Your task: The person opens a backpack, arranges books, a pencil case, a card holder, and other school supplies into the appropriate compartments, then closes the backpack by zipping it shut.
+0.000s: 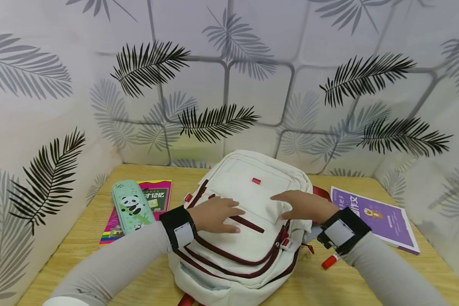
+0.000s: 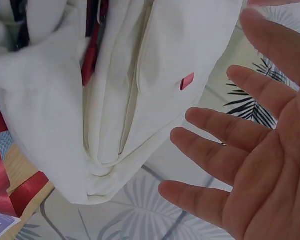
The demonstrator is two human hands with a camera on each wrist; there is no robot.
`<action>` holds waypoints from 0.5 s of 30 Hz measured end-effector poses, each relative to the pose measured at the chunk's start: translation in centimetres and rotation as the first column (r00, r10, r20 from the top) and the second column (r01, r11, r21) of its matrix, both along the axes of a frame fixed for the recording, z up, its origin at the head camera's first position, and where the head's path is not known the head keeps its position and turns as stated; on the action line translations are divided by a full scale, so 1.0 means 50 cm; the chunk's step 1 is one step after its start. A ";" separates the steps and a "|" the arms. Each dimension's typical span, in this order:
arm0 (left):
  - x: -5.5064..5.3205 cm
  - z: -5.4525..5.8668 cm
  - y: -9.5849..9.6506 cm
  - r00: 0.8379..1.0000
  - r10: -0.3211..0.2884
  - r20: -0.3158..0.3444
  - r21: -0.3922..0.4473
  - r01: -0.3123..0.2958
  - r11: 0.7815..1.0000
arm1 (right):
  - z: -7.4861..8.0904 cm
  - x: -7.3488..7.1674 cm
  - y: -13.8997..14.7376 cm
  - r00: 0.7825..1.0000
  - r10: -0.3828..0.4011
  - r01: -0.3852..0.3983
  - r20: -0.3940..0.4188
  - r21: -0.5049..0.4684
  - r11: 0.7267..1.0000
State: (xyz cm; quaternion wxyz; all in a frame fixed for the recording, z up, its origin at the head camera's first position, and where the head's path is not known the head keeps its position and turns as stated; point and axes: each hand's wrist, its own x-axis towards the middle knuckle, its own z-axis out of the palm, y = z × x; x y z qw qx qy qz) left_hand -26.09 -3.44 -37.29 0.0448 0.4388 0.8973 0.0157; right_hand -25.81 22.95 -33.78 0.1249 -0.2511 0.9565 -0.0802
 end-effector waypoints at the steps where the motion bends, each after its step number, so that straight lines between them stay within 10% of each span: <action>1: 0.012 -0.003 0.000 1.000 -0.017 -0.006 -0.017 0.017 1.000 | -0.001 0.011 -0.002 1.000 -0.008 0.008 0.013 0.006 1.000; 15: 0.118 -0.022 0.025 0.989 -0.146 0.024 -0.076 0.147 0.986 | -0.055 0.130 0.003 1.000 -0.009 0.009 -0.003 -0.010 1.000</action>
